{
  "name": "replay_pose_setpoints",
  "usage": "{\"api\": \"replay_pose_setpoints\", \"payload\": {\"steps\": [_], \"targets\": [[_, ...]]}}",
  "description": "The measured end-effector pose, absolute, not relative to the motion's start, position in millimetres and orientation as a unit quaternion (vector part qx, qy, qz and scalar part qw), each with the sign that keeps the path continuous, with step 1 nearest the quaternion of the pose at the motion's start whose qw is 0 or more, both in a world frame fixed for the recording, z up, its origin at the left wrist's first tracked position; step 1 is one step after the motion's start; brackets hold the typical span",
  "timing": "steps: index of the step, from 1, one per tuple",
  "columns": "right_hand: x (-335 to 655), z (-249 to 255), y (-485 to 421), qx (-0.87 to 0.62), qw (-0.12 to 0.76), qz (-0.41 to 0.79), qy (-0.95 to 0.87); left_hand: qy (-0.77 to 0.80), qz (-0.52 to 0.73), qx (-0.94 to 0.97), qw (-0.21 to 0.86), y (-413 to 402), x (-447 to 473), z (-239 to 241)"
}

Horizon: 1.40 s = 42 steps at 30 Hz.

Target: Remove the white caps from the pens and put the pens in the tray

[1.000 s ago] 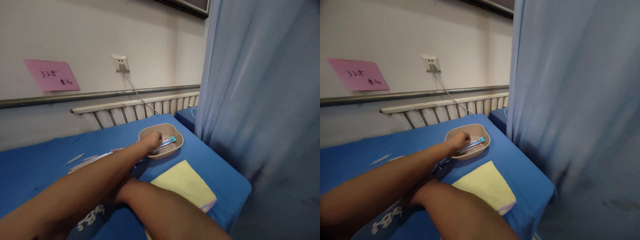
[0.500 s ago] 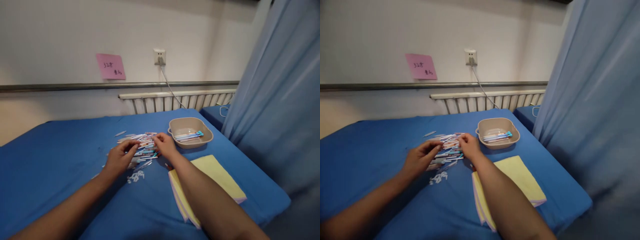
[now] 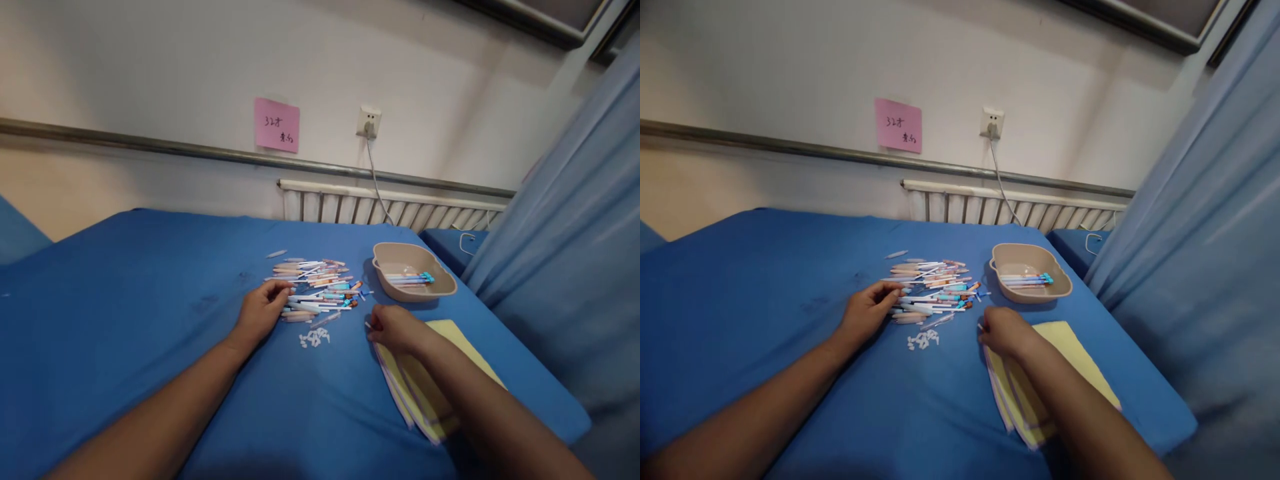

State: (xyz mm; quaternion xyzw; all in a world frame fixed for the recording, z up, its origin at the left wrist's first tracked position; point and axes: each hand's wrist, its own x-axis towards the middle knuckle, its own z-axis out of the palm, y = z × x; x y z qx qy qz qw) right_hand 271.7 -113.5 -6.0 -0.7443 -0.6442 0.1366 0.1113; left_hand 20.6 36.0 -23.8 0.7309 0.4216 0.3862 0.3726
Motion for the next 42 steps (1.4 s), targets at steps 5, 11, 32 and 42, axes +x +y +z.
{"api": "replay_pose_setpoints", "payload": {"steps": [5, 11, 32, 42], "targets": [[241, -3, -103, -0.688, 0.105, 0.150, -0.702, 0.412, 0.380, 0.740, 0.371, 38, 19, -30], [219, 9, -74, -0.645, 0.091, 0.165, -0.741, 0.406, 0.375, 0.757, 0.349, 37, 14, -23], [229, -40, -56, -0.597, 0.345, 0.171, -0.704, 0.467, 0.287, 0.804, 0.229, 34, -38, 1], [218, -23, -56, -0.621, 0.149, 0.104, -0.762, 0.297, 0.178, 0.919, 0.188, -4, -4, -11]]}}
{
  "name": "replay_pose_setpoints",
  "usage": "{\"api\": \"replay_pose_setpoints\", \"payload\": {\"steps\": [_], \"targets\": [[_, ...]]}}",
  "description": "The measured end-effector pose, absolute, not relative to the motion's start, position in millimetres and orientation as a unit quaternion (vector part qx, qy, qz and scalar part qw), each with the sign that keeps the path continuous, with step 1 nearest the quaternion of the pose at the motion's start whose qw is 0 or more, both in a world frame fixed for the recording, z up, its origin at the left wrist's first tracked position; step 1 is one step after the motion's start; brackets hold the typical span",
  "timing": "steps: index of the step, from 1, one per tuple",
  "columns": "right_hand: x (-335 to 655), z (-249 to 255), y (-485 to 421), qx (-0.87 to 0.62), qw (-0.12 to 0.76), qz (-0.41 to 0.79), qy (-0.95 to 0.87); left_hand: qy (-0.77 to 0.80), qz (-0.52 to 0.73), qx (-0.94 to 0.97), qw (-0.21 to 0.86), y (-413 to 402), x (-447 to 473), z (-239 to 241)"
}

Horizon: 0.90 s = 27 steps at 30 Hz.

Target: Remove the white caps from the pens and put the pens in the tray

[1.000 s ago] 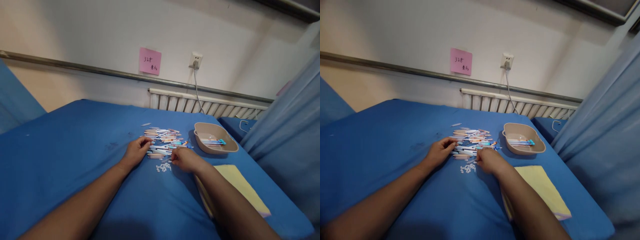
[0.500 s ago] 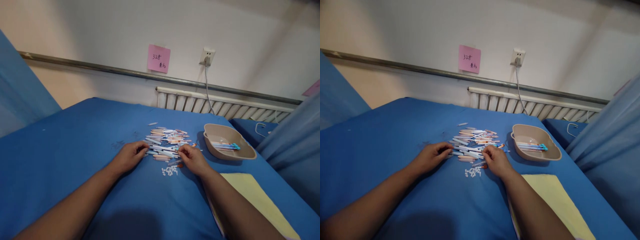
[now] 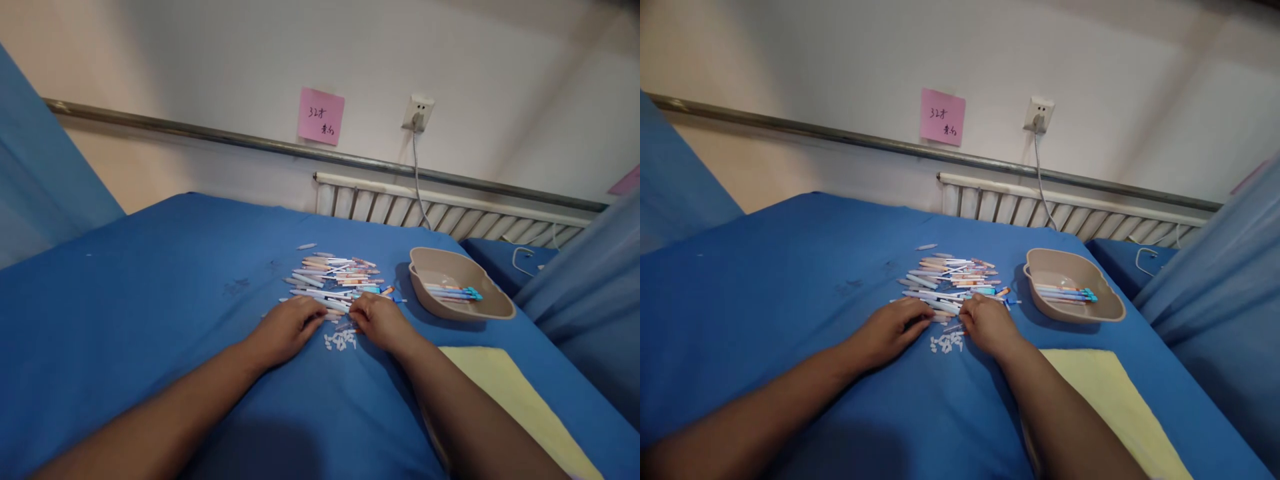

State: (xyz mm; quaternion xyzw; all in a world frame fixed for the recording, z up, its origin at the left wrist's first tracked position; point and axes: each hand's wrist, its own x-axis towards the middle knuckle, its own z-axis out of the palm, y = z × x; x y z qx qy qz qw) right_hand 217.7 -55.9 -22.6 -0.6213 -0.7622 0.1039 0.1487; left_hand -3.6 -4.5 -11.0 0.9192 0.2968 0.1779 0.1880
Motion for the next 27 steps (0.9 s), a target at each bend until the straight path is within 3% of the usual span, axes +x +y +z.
{"api": "replay_pose_setpoints", "payload": {"steps": [8, 23, 27], "targets": [[211, -17, -53, -0.656, 0.110, 0.106, -0.739, 0.307, 0.122, 0.934, 0.138, -8, 0, -9], [200, -9, -51, -0.665, 0.032, 0.080, -0.742, 0.351, 0.075, 0.920, 0.159, -7, -10, 3], [203, -14, -54, -0.662, 0.089, 0.100, -0.737, 0.327, 0.065, 0.926, 0.176, -6, -22, 10]]}}
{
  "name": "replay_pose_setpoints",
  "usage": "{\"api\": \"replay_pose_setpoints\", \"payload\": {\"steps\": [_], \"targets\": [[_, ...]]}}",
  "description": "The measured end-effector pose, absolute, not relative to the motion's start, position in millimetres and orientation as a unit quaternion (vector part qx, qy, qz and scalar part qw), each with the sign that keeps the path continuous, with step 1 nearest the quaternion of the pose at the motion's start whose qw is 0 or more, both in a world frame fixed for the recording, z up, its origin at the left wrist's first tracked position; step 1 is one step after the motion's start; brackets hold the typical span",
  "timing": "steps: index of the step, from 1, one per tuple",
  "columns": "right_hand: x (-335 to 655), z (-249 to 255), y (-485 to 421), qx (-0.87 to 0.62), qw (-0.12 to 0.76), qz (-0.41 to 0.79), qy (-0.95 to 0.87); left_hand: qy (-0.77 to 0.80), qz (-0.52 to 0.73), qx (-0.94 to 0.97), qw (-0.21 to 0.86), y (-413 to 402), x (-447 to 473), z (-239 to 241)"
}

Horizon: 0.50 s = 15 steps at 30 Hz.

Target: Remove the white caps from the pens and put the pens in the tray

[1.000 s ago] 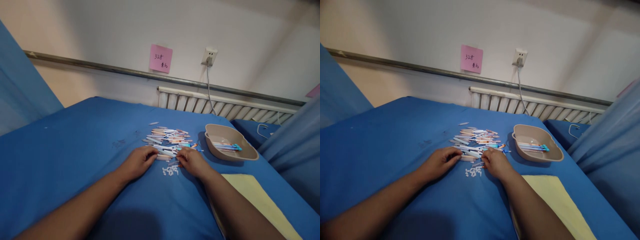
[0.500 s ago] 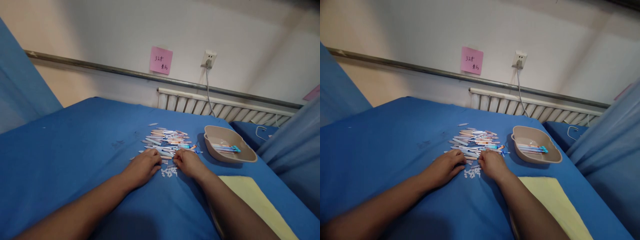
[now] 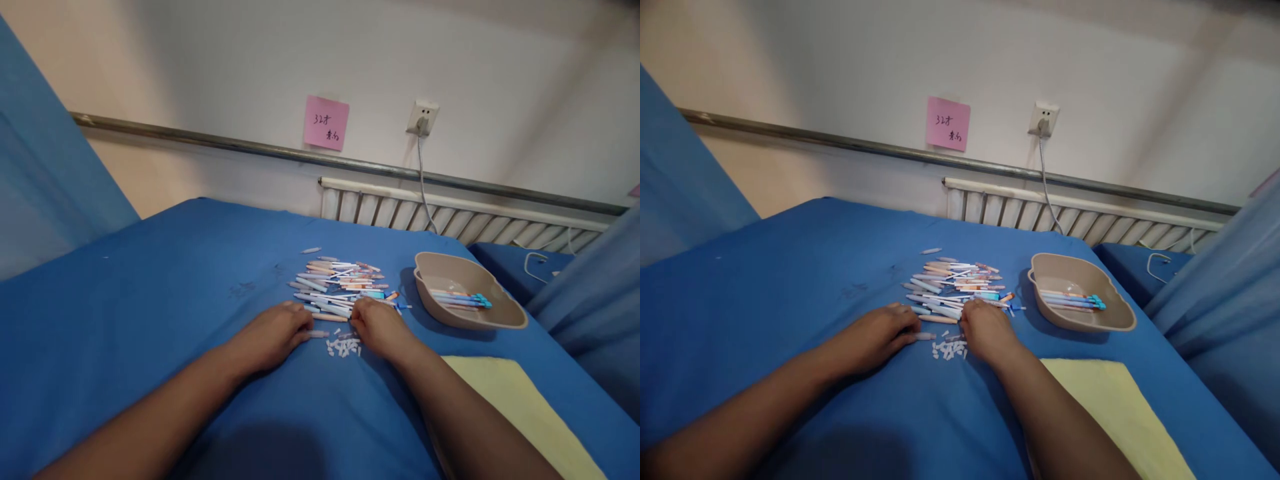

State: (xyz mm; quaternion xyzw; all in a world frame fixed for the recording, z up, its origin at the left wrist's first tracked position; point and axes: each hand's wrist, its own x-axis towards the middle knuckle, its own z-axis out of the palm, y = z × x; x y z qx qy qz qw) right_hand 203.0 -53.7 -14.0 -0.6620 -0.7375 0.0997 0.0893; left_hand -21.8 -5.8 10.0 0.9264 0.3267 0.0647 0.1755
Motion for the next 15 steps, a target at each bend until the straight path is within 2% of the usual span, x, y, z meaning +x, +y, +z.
{"api": "replay_pose_setpoints", "payload": {"steps": [4, 9, 15], "targets": [[207, -20, -54, -0.670, 0.150, 0.107, -0.719, 0.344, 0.108, 0.914, 0.185, -2, -29, 15], [211, -22, -54, -0.679, 0.114, 0.099, -0.718, 0.402, 0.197, 0.875, 0.184, 6, -31, 19], [213, -19, -59, -0.666, 0.105, 0.089, -0.733, 0.462, 0.280, 0.798, 0.266, 15, -30, 10]]}}
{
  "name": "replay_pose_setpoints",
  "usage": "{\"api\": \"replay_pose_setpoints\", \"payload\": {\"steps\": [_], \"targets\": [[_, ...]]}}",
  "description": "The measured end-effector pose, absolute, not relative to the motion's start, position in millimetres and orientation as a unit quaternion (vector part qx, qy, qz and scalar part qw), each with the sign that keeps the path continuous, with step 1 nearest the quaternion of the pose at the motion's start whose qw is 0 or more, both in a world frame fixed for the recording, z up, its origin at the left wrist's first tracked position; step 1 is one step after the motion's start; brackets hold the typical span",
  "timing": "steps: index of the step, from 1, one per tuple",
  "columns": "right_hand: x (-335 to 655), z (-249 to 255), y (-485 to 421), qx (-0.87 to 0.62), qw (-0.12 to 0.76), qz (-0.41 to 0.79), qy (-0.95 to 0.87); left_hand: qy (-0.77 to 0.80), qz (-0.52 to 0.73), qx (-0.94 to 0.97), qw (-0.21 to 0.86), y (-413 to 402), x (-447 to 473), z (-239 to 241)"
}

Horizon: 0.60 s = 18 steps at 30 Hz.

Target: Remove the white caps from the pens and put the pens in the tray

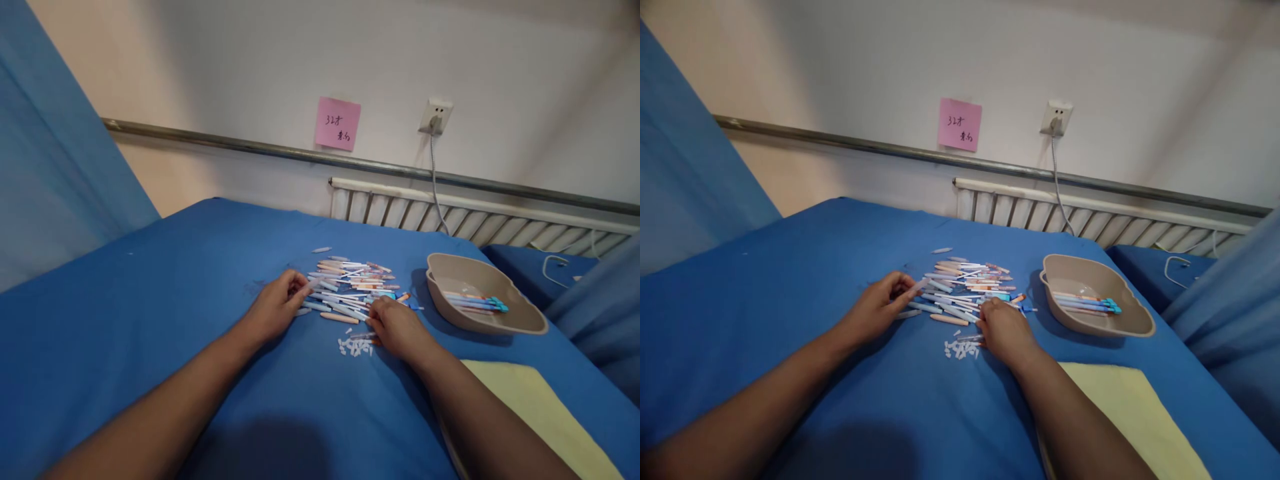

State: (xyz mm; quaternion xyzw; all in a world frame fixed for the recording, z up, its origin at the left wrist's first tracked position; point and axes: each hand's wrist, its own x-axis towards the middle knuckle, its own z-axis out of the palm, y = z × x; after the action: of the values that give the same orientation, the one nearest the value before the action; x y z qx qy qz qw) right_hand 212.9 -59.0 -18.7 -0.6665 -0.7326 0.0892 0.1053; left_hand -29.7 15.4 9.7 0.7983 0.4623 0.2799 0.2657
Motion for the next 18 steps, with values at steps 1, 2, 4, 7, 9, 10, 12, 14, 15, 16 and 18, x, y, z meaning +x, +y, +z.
{"api": "replay_pose_setpoints", "payload": {"steps": [1, 2, 4, 7, 9, 10, 12, 14, 15, 16, 18], "targets": [[213, -18, -60, -0.660, 0.107, 0.091, -0.738, 0.456, 0.284, 0.795, 0.280, 16, -29, 7], [213, -18, -60, -0.655, 0.107, 0.092, -0.742, 0.447, 0.287, 0.795, 0.294, 17, -29, 5], [213, -18, -61, -0.652, 0.109, 0.091, -0.745, 0.430, 0.284, 0.798, 0.311, 17, -27, 0], [211, -17, -60, -0.652, 0.107, 0.081, -0.747, 0.414, 0.269, 0.810, 0.316, 15, -26, -2], [208, -16, -59, -0.644, 0.096, 0.068, -0.756, 0.409, 0.260, 0.815, 0.318, 13, -24, -2], [207, -15, -59, -0.641, 0.088, 0.059, -0.760, 0.407, 0.258, 0.816, 0.320, 12, -23, -1], [204, -14, -58, -0.637, 0.075, 0.041, -0.766, 0.406, 0.252, 0.818, 0.320, 10, -22, 0], [202, -14, -58, -0.636, 0.062, 0.026, -0.769, 0.404, 0.244, 0.822, 0.318, 9, -21, 1], [201, -14, -58, -0.633, 0.055, 0.020, -0.772, 0.404, 0.242, 0.823, 0.317, 9, -20, 1], [201, -14, -58, -0.629, 0.049, 0.014, -0.776, 0.403, 0.241, 0.824, 0.316, 9, -20, 1], [202, -15, -58, -0.617, 0.037, 0.003, -0.786, 0.403, 0.239, 0.824, 0.317, 9, -20, 1]]}}
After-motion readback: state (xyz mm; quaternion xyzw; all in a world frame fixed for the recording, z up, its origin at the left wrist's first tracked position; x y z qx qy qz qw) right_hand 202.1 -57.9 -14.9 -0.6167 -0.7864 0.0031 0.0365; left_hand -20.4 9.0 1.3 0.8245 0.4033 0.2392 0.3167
